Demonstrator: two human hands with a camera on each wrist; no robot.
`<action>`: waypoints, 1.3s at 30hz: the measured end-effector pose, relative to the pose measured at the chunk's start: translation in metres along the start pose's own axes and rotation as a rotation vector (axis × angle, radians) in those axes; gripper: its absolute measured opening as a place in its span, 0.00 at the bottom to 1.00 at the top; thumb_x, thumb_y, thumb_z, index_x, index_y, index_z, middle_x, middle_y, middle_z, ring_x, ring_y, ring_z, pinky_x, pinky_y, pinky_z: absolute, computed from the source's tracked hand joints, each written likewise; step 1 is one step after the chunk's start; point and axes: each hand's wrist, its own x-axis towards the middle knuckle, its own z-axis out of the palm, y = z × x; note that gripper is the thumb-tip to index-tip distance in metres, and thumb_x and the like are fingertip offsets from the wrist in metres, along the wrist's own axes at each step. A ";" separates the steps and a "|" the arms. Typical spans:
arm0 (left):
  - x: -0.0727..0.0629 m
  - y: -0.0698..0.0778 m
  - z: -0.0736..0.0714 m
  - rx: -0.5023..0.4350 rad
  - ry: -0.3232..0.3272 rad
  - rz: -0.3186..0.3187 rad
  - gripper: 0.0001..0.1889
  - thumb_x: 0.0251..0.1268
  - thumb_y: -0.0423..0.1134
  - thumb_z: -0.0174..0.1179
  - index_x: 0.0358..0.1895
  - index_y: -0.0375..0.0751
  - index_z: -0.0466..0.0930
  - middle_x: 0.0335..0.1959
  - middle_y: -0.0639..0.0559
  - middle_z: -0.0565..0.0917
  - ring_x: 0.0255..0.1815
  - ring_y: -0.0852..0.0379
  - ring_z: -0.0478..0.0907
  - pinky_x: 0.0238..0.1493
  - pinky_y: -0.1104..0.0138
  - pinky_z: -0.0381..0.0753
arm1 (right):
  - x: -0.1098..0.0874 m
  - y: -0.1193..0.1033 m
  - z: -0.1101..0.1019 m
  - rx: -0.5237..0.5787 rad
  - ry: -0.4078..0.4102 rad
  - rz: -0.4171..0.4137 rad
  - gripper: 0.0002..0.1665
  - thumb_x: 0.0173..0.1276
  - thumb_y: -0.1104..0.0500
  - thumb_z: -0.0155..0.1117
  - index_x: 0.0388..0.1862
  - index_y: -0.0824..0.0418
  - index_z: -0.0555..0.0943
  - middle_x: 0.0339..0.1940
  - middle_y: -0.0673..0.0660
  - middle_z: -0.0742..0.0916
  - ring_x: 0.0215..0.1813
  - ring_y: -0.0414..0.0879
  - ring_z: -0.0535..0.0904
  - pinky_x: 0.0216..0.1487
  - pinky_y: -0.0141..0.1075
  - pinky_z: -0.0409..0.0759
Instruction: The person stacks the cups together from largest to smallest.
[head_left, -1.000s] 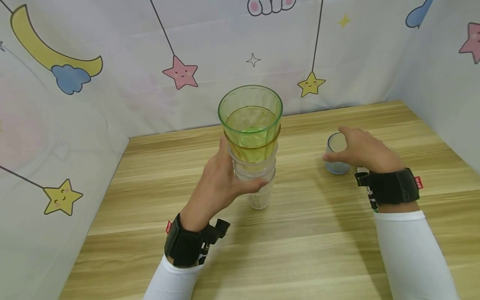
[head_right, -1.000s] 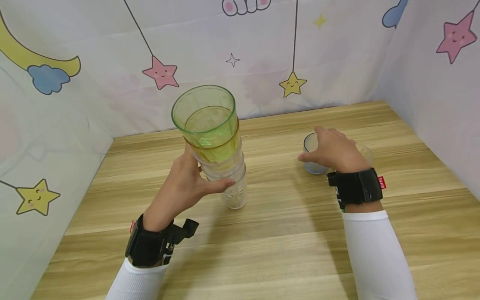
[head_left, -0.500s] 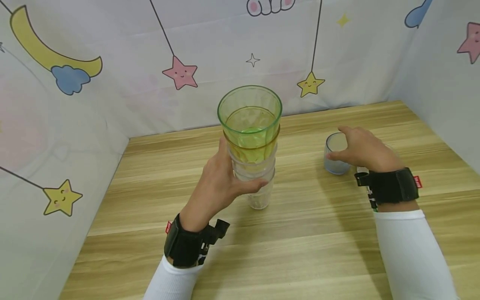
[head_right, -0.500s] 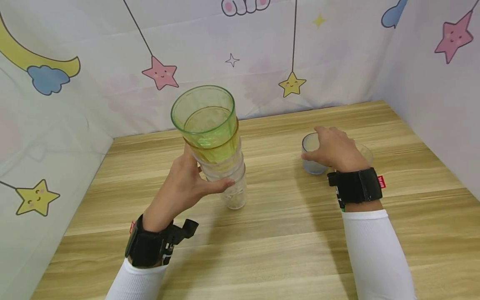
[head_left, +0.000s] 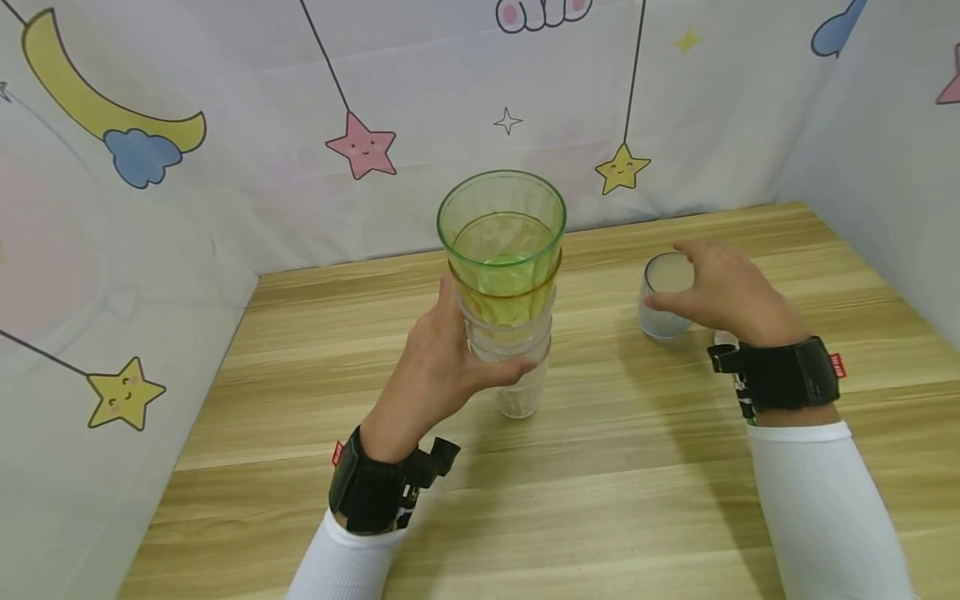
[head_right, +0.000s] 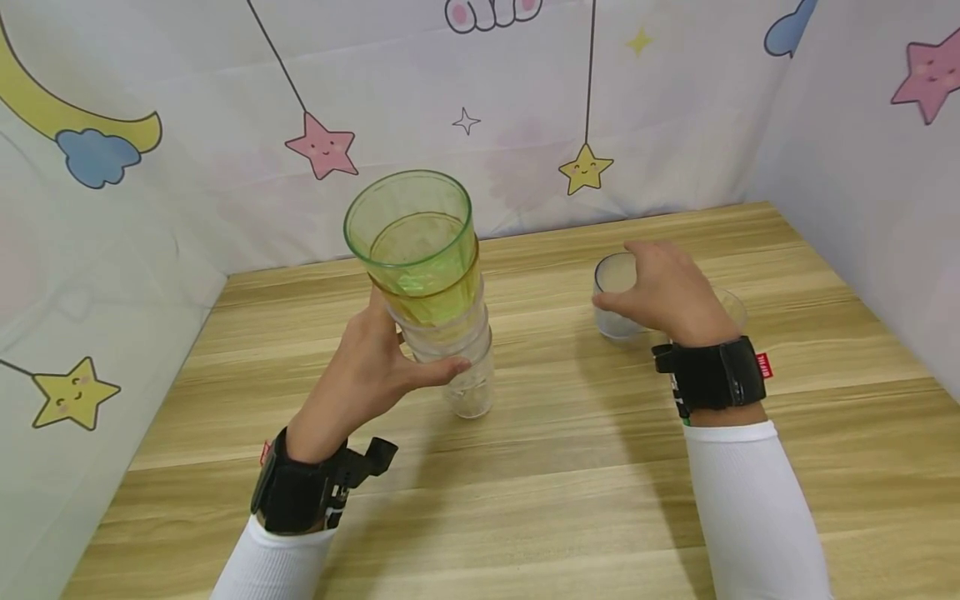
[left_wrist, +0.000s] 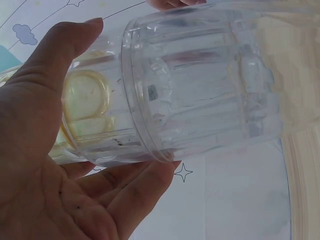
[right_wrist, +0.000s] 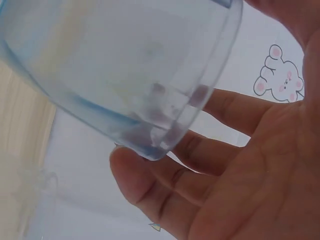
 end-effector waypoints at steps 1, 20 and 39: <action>0.000 0.000 0.000 0.000 0.000 0.000 0.57 0.44 0.48 0.83 0.74 0.54 0.50 0.58 0.58 0.78 0.57 0.59 0.77 0.58 0.57 0.77 | 0.000 -0.001 0.000 0.004 0.008 0.002 0.59 0.64 0.37 0.71 0.77 0.73 0.57 0.71 0.77 0.68 0.70 0.73 0.62 0.64 0.67 0.63; -0.001 0.001 0.000 0.003 0.003 0.001 0.56 0.44 0.49 0.83 0.74 0.54 0.51 0.59 0.57 0.77 0.58 0.59 0.77 0.58 0.57 0.76 | -0.008 -0.020 0.001 0.049 0.206 -0.053 0.55 0.59 0.32 0.71 0.74 0.66 0.68 0.61 0.72 0.79 0.59 0.66 0.75 0.55 0.62 0.72; 0.002 0.001 0.000 -0.019 -0.004 0.009 0.56 0.44 0.48 0.83 0.74 0.55 0.51 0.59 0.60 0.77 0.58 0.61 0.76 0.58 0.58 0.76 | -0.012 -0.038 0.002 0.084 0.279 -0.144 0.51 0.58 0.35 0.74 0.72 0.63 0.72 0.58 0.68 0.82 0.55 0.63 0.77 0.47 0.59 0.76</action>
